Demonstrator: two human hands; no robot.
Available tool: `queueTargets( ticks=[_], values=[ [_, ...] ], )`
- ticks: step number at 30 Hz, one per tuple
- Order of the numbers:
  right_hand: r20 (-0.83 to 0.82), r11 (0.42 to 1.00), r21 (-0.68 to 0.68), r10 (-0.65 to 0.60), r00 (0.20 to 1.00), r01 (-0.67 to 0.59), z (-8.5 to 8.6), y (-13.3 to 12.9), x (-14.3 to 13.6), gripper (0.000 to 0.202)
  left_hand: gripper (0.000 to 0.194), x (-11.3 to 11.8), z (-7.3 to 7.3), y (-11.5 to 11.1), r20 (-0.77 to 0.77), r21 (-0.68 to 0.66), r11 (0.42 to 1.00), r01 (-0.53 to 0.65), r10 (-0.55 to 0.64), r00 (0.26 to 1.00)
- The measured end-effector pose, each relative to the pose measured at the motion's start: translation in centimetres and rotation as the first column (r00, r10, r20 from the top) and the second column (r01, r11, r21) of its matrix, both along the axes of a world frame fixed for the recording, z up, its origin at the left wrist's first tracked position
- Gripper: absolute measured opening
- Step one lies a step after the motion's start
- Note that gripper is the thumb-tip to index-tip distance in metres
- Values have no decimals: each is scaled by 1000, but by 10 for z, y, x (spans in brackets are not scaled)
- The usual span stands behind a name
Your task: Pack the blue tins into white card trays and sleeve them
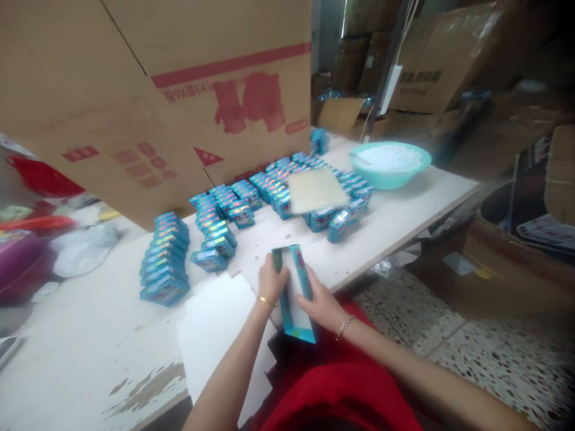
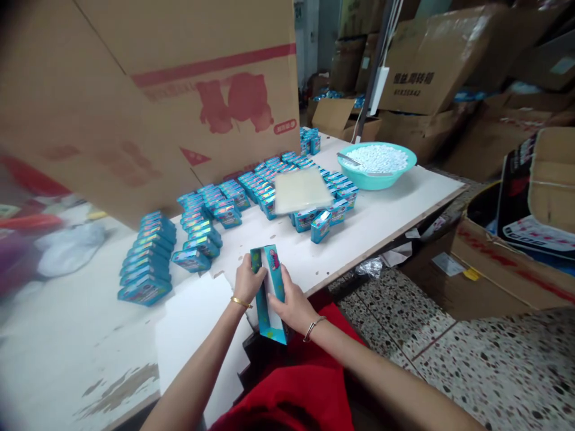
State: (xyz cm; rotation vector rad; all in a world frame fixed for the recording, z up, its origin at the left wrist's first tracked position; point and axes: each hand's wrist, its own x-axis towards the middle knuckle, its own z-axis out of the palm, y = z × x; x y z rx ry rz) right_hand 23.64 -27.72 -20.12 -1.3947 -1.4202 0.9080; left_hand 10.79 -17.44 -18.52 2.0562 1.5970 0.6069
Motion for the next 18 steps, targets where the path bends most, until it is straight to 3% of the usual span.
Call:
queueTargets(
  ticks=[4,8,11,14,16,18],
  values=[
    [52,1000,-20,10,999,-9,3,3,14,76,14,15,-2,0,14,-40,997,-58,59,998],
    [26,994,-3,108,994,-108,4,9,29,72,20,19,-7,1,-16,-106,993,-60,59,998],
    [-27,991,-20,131,991,-131,-3,12,37,71,22,14,0,2,-80,-118,992,-39,30,996],
    [-124,989,-109,82,989,-96,-17,20,44,64,34,-13,25,11,-124,-88,988,125,-135,983],
    [-166,980,-179,59,984,-89,-28,30,47,60,57,-49,47,27,-228,82,965,251,-227,947],
    [-191,974,-211,41,981,-81,-38,42,46,57,83,-94,64,49,-451,247,917,313,-177,875]
  ],
)
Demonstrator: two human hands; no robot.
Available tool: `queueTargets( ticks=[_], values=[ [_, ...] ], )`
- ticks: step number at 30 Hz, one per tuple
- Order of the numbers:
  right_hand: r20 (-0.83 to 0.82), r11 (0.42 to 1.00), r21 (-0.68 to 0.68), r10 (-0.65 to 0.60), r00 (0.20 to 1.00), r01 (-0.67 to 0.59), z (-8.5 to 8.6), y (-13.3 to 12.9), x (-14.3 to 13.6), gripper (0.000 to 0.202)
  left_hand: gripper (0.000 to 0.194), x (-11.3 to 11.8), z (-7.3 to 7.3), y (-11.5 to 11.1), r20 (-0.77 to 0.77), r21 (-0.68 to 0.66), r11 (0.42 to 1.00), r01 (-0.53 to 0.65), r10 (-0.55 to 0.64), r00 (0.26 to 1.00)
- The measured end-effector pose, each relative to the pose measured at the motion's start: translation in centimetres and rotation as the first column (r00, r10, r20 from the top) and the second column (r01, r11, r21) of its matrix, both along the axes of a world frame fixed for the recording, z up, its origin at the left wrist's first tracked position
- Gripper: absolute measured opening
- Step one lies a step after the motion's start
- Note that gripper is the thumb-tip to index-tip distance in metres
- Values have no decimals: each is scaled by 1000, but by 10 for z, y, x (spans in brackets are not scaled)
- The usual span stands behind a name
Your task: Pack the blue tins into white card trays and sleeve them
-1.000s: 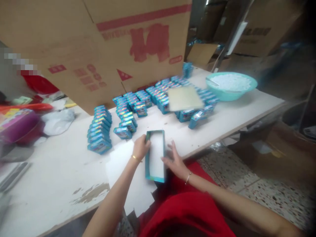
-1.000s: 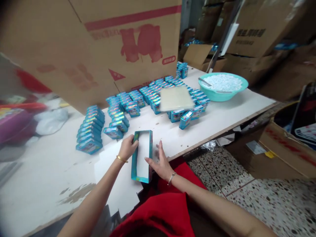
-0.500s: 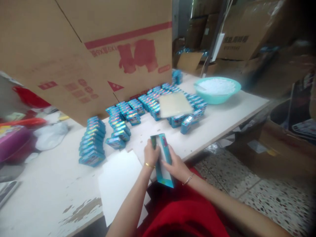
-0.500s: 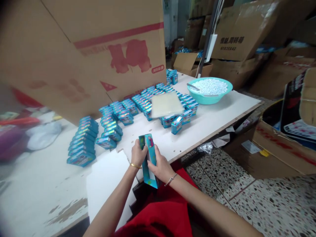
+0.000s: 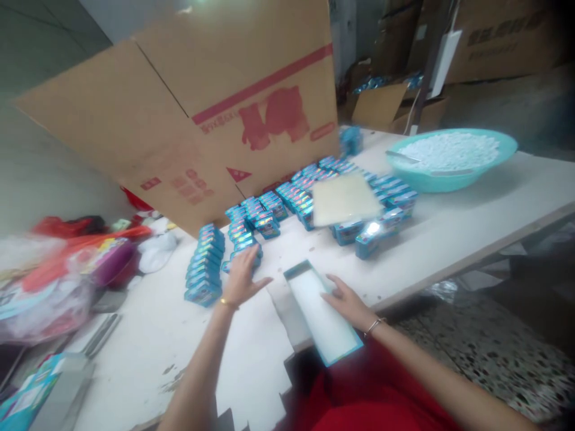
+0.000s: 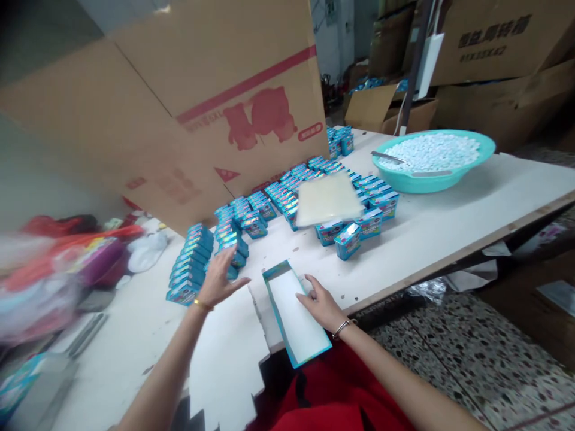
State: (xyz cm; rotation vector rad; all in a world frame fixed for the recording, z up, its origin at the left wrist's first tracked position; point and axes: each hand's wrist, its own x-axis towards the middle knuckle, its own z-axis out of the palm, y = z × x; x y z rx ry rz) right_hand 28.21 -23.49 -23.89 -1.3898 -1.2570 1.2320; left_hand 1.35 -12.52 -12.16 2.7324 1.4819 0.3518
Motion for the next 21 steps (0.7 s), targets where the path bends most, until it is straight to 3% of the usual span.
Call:
queueTargets(
  ticks=[2,4,7,10,13,17,21],
  values=[
    [-22,1000,9,-28,999,28,-6,13,-6,52,97,-46,7,26,-197,98,994,-51,70,978],
    [-4,998,34,-56,998,56,-9,26,-15,47,104,-82,2,52,-338,73,994,-76,96,936],
    [153,989,130,-95,984,75,-12,40,-29,45,98,-105,-15,84,-429,-43,999,-30,9,903],
    [391,950,299,-205,897,86,-18,44,-36,44,90,-96,-34,104,-404,-91,996,10,-46,914],
    [530,922,383,-267,805,53,-27,38,-36,49,93,-75,-49,109,-330,-74,997,-19,-7,944],
    [607,940,326,-127,784,-101,-35,25,-30,66,92,-50,-64,102,-239,18,997,-78,81,968],
    [632,943,290,-61,773,-163,-35,20,-27,73,96,-42,-62,100,-228,50,988,-148,155,961]
  ],
)
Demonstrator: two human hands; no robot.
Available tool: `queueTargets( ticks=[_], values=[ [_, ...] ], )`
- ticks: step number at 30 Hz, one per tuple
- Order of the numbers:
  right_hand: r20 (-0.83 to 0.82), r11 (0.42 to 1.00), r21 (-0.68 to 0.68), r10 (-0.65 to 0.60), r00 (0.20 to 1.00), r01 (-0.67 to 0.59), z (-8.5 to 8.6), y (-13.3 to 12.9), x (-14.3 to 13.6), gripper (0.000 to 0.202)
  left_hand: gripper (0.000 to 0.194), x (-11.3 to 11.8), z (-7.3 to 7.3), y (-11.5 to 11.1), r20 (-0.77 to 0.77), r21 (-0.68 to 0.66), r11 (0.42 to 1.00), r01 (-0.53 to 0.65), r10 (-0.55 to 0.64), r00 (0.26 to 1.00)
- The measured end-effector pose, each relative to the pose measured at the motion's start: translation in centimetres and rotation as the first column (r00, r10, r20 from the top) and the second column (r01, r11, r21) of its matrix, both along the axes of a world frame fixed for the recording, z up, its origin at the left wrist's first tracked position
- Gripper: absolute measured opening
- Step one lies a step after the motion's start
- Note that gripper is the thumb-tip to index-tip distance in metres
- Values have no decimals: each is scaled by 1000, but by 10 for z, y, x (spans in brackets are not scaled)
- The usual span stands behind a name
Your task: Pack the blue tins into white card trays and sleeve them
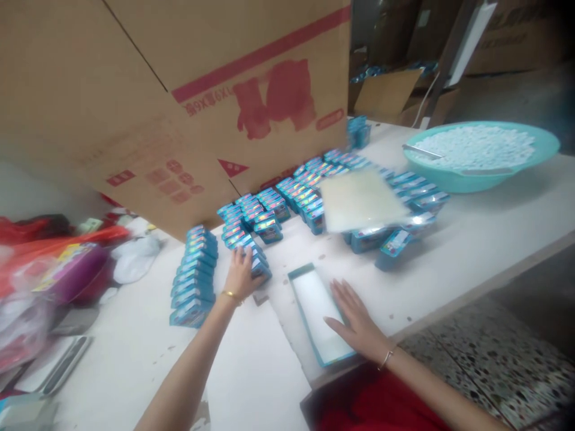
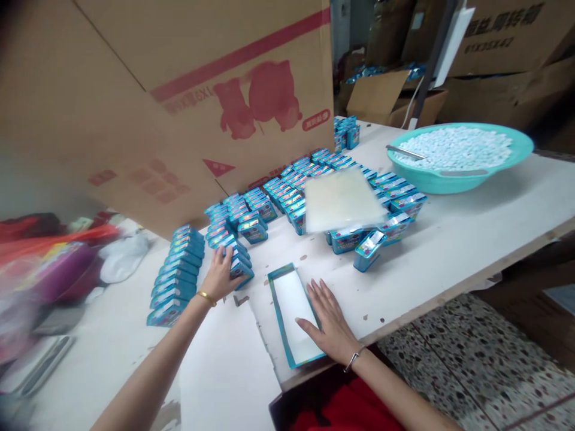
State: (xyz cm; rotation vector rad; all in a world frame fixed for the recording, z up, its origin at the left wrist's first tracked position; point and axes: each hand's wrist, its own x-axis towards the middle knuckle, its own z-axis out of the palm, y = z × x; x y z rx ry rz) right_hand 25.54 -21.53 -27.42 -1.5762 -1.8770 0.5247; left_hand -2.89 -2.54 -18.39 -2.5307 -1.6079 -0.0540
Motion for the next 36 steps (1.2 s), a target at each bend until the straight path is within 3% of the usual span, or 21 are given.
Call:
queueTargets(
  ticks=[3,6,11,16,19,22,24,27,29,32,36],
  values=[
    [31,1000,22,-2,1000,1,2,0,-2,74,104,-2,8,4,-71,-70,997,15,-20,997],
    [61,999,38,-6,998,3,6,0,-5,76,101,0,12,0,-108,-109,994,16,-27,994],
    [79,1000,31,-2,997,-1,7,-1,-7,80,86,7,17,-13,-85,-21,999,33,-35,996],
    [75,999,-27,31,997,-29,4,2,-4,90,115,7,30,9,-34,-166,986,34,-40,999],
    [63,991,-119,63,996,-55,6,5,-2,92,114,9,39,13,0,-232,973,-23,24,1000],
    [65,984,-167,78,995,-66,10,6,-3,90,108,19,53,-7,137,-155,986,-63,84,987],
    [77,984,-168,77,994,-63,13,7,-3,90,108,29,64,-29,322,-76,996,-55,77,944],
    [100,984,-171,66,993,-48,15,7,-2,89,111,53,74,-59,609,-119,989,84,6,793],
    [106,984,-175,52,993,-33,15,8,-2,87,113,71,72,-73,667,-207,954,219,-26,744],
    [93,984,-176,14,996,3,12,8,-4,84,112,96,64,-82,523,-298,906,301,-109,845],
    [58,992,-124,-2,998,9,8,7,-9,82,111,126,54,-87,221,-361,901,240,-167,961]
  ],
)
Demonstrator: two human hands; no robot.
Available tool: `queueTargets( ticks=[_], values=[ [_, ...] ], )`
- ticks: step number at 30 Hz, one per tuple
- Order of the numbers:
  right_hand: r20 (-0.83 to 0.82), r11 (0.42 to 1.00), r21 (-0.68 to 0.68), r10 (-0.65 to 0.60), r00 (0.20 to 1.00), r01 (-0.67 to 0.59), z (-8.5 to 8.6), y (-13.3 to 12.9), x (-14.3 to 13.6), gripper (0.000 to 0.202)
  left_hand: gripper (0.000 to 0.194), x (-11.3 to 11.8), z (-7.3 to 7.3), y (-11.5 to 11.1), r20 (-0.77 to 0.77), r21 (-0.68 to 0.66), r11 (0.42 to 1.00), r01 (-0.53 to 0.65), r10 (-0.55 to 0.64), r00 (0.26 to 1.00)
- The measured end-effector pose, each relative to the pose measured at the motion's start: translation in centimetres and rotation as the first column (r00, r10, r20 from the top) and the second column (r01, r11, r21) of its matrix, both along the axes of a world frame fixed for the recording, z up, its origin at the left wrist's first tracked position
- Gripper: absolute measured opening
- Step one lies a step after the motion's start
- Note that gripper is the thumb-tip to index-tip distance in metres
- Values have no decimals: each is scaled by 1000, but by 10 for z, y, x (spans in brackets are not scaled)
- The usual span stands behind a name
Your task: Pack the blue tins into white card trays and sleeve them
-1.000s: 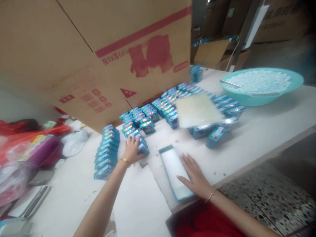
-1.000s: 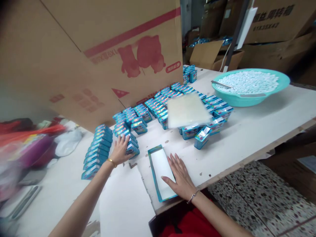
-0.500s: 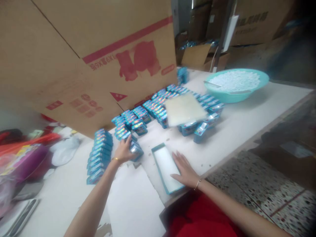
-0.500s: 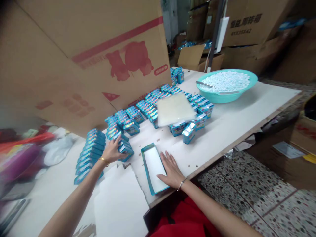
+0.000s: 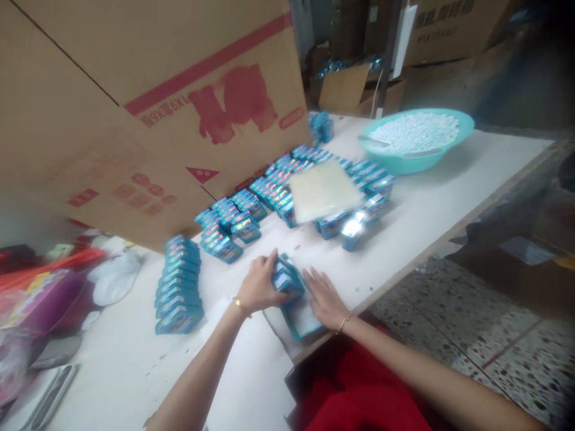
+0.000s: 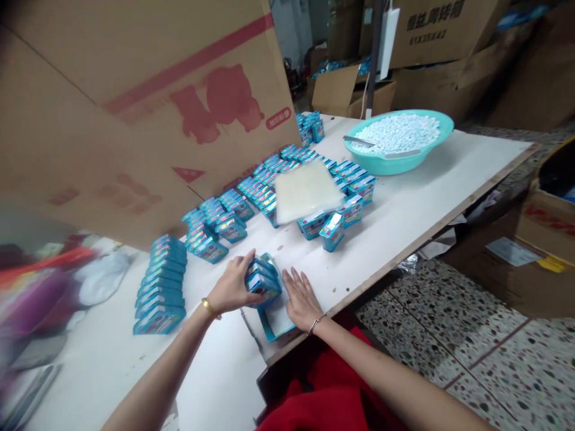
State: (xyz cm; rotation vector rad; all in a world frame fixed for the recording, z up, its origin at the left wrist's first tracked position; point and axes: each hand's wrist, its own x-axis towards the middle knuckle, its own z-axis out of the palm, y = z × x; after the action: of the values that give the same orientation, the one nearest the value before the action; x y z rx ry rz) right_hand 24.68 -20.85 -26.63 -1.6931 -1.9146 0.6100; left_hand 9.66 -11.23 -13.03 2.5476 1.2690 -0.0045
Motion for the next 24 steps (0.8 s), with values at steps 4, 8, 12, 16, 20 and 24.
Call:
queueTargets(
  ticks=[4,8,12,16,20,24],
  values=[
    [-34,999,41,5,999,-3,-5,-3,-2,81,112,18,-9,1,-134,100,994,-30,43,990],
    [-28,996,89,-24,999,27,-9,-5,-4,82,118,-5,1,40,-105,60,995,83,-77,992],
    [0,990,133,-48,999,47,-8,-5,-7,82,116,-71,14,117,-41,278,934,-226,246,968],
    [24,988,145,-49,999,45,-7,-4,-10,75,127,-127,-7,178,-162,223,838,-499,536,828],
    [26,991,120,-59,998,56,-5,-5,-10,72,125,-131,-32,187,-267,199,844,-498,536,801],
    [12,994,99,-48,999,46,0,-5,-10,72,121,-114,-32,175,-276,231,784,-575,620,734]
  ],
)
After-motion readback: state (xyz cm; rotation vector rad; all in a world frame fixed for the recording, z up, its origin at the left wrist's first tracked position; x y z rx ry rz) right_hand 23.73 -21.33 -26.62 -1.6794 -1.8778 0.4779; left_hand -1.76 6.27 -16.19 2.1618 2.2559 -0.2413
